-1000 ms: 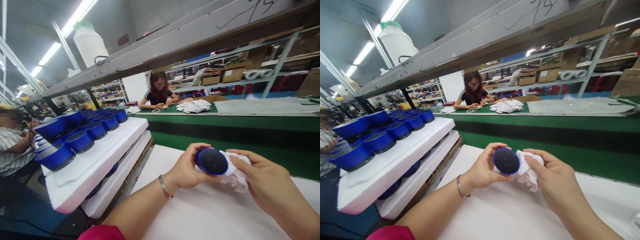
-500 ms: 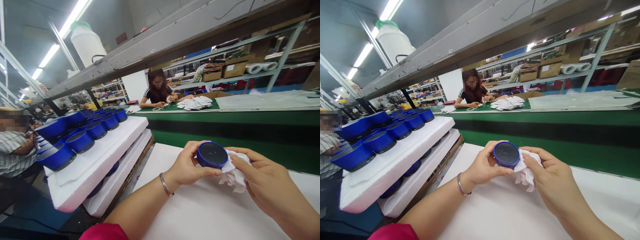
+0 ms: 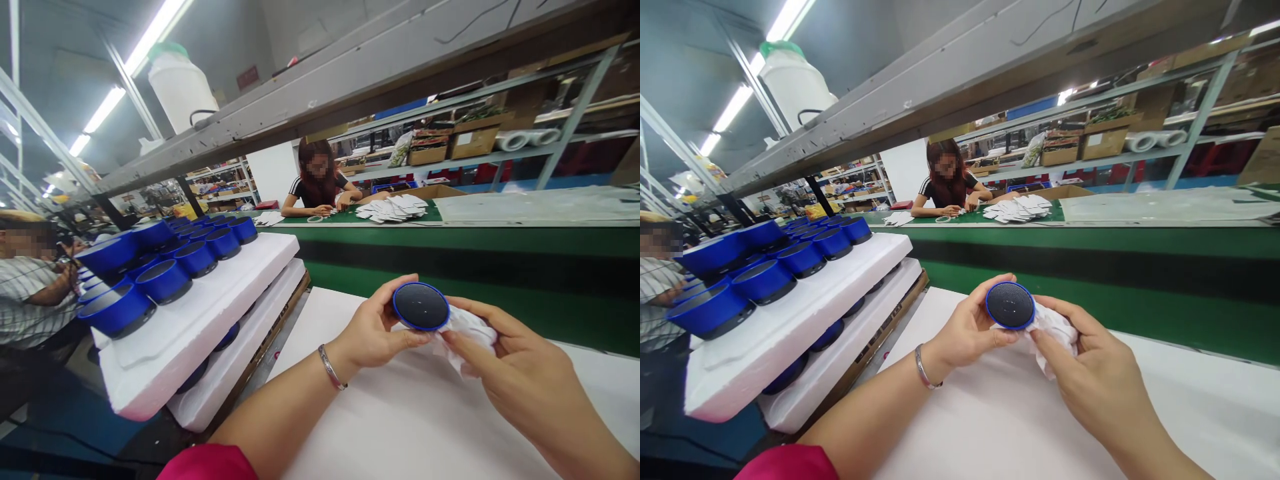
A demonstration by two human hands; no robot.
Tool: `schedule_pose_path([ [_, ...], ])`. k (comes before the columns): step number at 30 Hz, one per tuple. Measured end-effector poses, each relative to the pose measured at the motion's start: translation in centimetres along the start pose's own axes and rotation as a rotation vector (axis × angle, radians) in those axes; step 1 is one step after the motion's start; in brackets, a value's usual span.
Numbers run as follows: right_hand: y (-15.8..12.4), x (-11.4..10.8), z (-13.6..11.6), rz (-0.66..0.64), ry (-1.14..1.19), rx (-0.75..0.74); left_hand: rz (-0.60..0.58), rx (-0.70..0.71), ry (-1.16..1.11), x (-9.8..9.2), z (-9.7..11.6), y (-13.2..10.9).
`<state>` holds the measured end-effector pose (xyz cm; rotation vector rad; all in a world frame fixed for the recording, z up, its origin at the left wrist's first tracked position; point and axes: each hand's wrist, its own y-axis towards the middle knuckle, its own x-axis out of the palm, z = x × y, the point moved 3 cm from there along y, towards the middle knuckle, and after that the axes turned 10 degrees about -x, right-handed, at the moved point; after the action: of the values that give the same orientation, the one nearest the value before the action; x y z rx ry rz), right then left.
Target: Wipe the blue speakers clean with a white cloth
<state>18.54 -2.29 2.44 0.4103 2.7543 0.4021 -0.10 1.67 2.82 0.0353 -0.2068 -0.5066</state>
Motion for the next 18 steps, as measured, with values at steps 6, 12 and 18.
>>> schedule_pose_path([
  [6, -0.3, -0.1, -0.2, 0.052, -0.095, -0.067, -0.036, -0.088, -0.127, -0.3, -0.6, 0.2],
  [12, -1.3, 0.7, -0.3, 0.041, -0.077, -0.402, -0.028, -0.161, -0.291, 0.2, -0.9, 0.0],
  [18, -1.1, 0.9, -0.1, -0.008, -0.010, -0.373, 0.015, -0.286, -0.449, 0.9, -1.9, -0.1],
])
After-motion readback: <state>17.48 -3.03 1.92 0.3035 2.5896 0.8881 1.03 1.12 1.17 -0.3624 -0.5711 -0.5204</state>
